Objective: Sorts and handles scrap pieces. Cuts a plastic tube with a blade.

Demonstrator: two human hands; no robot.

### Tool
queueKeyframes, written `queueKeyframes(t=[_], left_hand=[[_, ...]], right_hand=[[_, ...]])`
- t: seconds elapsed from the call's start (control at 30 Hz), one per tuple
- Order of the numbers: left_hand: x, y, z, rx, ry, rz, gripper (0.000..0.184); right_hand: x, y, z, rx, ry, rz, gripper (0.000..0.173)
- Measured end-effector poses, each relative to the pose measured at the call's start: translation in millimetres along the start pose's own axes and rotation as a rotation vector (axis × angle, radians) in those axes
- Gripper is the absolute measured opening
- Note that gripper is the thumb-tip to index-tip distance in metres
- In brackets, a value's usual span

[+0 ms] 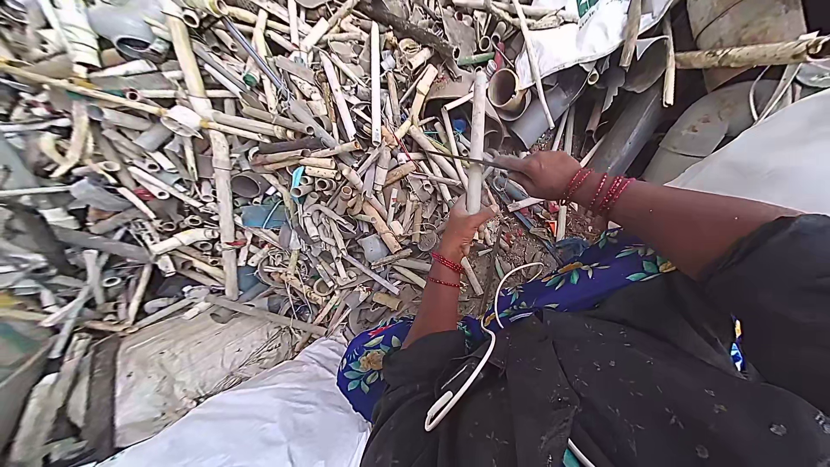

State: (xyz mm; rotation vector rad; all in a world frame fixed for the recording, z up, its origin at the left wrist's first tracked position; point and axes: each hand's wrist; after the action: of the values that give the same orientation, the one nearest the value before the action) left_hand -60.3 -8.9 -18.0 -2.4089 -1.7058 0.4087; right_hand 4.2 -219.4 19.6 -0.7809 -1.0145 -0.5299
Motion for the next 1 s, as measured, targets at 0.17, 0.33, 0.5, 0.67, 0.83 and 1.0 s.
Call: queueKeyframes(t=[0.17,0.33,0.5,0.67,0.83,1.0], left_hand=[[1.3,-4.2,-1.1,-0.027,-0.163,0.103,0.037],[4.5,-6.3,-0.2,-0.056,-0.251,0.121,0.037],[4.2,-5.4,-2.6,-0.027,-0.185,0.147,0.051],[-1.2,-5.8,-4.3,-0.012,0.135,0.046,0.055],[-7.9,-9.6,-4.9,0.048,0.346,0.062,0.059],[-4.7,-8.9,-1.6,0.086,0.528,0.172,0.071]], right_hand=[[-5.2,-8.1,-9.0,0.198,0.066,0.008,0.046],[-4.2,-4.1,-4.9,0.162,0.017,-0.021,0.047],[6.2,-7.7,-13.4,0.011,0.075,-0.009,0.048],[4.3,-6.7,4.4,0.090,-0.069,-0.018,0.048],[37.8,-11.9,-40.7,-0.315,0.164,-0.174,0.049],[32.0,-1.7,-55.2,-0.296,1.132,-0.655,0.060]])
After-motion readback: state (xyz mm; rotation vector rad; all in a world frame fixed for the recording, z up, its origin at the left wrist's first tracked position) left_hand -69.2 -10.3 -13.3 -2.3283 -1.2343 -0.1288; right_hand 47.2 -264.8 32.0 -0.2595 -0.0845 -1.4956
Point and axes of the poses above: each hand's wrist, its own y-axis towards the middle knuckle, its own x-axis out of the back of the hand, z = x × y, and after that the axes turned 14 degrees about z, right-handed
